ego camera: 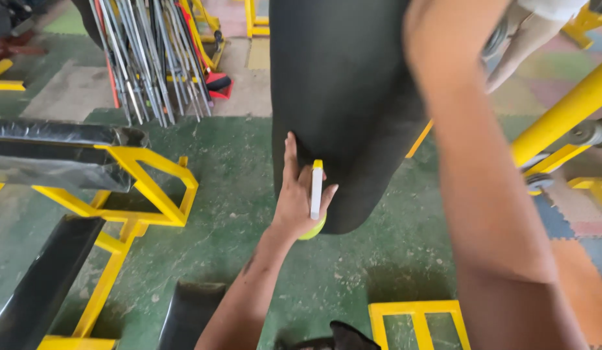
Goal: Cleaning and wiping down various pieces of gym equipment and benches using a spray bottle and cloth.
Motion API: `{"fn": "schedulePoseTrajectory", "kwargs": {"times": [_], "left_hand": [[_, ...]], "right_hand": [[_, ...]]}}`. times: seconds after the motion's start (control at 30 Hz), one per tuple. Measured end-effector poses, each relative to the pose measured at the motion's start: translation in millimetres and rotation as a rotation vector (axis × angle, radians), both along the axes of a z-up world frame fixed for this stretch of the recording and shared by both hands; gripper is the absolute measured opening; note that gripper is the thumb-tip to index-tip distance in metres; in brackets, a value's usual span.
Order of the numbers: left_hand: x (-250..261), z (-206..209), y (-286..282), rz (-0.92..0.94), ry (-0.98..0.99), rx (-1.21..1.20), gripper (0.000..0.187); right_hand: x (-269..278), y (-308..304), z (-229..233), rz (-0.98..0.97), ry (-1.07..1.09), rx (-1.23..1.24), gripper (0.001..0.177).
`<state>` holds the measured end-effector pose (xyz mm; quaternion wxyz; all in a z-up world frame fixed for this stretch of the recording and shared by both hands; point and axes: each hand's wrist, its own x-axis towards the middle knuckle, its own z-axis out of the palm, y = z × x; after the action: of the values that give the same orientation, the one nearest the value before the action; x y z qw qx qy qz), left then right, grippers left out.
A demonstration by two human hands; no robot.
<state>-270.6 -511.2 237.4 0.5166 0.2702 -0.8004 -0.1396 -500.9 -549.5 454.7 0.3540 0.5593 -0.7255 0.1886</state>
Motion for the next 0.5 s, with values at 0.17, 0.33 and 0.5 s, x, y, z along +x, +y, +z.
{"fn": "schedulePoseTrajectory", "kwargs": {"times": [0.17, 0.33, 0.5], "left_hand": [[0.9, -19.6, -4.3, 0.006, -0.033, -0.053, 0.033], [-13.0, -24.6, -1.7, 0.025, -0.066, 0.031, 0.035], [-31.2, -17.2, 6.6, 0.112, -0.083, 0.011, 0.031]], "right_hand": [[58.7, 16.0, -75.7, 0.525, 0.292, -0.049, 0.06], [54.6, 12.0, -51.3, 0.651, 1.064, -0.06, 0.059], [36.2, -18.7, 14.9, 0.61, 0.754, -0.126, 0.059]]}}
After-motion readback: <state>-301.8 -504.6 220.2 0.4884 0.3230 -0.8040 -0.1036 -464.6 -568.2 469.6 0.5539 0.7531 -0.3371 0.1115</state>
